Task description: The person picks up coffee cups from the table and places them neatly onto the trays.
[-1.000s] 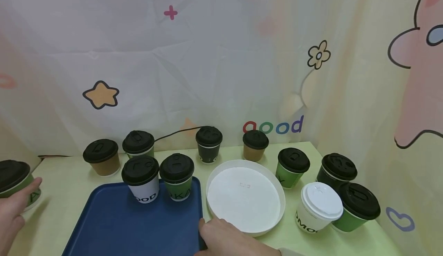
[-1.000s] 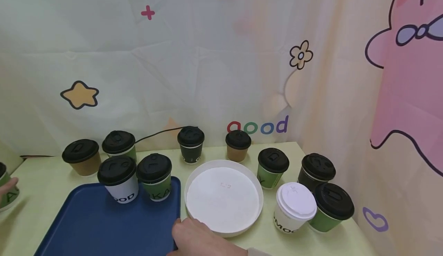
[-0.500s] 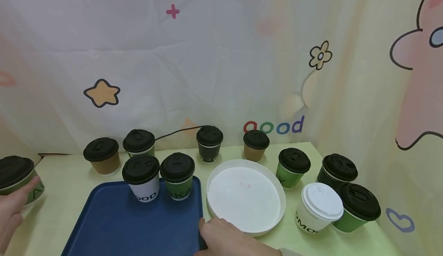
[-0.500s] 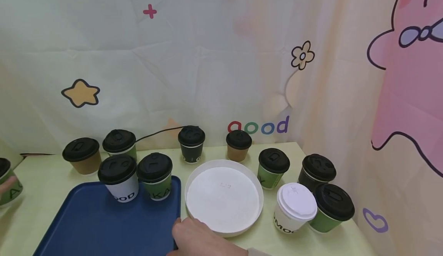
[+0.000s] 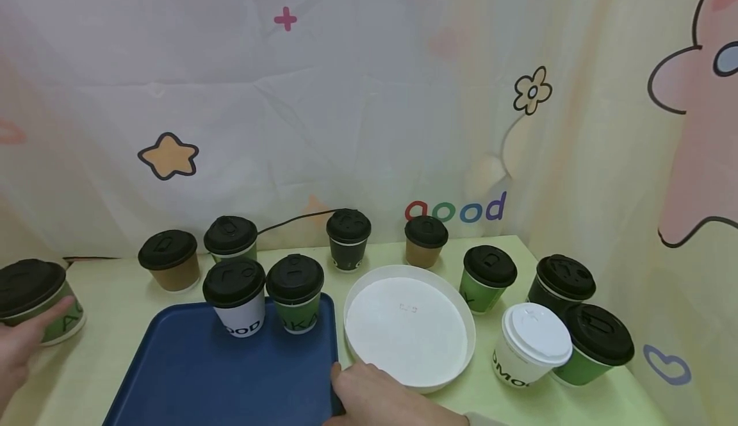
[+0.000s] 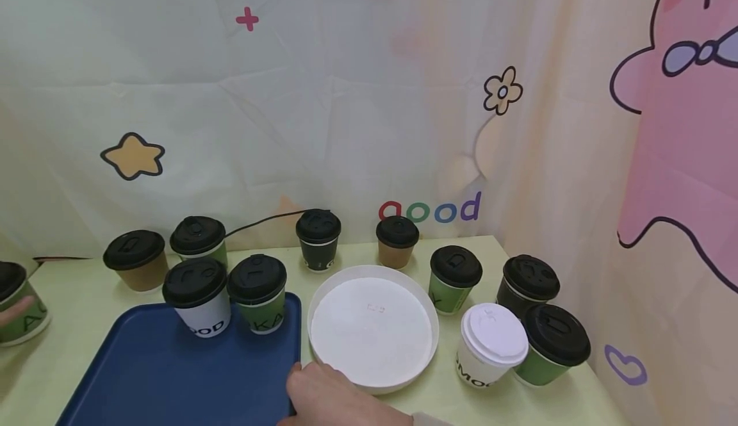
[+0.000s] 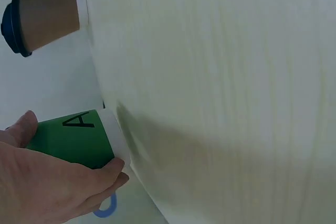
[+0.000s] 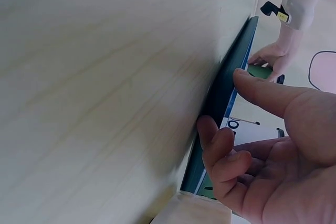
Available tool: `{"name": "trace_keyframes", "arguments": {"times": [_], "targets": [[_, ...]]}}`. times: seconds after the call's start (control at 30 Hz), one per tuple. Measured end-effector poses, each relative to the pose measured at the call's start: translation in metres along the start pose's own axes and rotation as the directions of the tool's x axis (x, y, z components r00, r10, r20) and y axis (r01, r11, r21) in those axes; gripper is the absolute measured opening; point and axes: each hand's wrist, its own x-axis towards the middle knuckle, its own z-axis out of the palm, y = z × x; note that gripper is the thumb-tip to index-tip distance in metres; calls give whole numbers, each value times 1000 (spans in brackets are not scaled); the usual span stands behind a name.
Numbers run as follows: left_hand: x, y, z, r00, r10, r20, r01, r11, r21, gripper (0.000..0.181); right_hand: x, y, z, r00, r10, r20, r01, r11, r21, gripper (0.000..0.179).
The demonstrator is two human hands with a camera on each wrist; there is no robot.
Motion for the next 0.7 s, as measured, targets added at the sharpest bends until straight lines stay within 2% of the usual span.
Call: {"name": "trace_keyframes", "arguments": {"times": [0.1,0.17,0.27,0.4,0.5,0.6,0.7], "targets": [[-11,10,4,996,48,78,-48,999,2,100,0,1,0,1000,-3,7,3,1000,2,55],[-17,14,5,988,81,134,-84,996,19,100,0,0,-1,1000,0,6,0,1000,-3,55],[-23,18,7,965,145,217,-159,986,50,95,-3,-4,-3,1000,17,-2,-17,1000,5,52],[-33,29,10,924,202,323,-253,959,126,87,-7,-6,-4,999,38,-2,-38,999,21,49],[-44,40,15,909,209,362,-283,945,165,87,-9,-7,-4,999,45,-2,-45,999,25,50],[-55,48,21,896,220,387,-303,938,167,87,-10,-7,-5,999,50,2,-50,998,32,50],[-62,53,28,876,226,425,-319,934,161,89,-10,-7,-4,998,58,4,-58,998,38,50]]}}
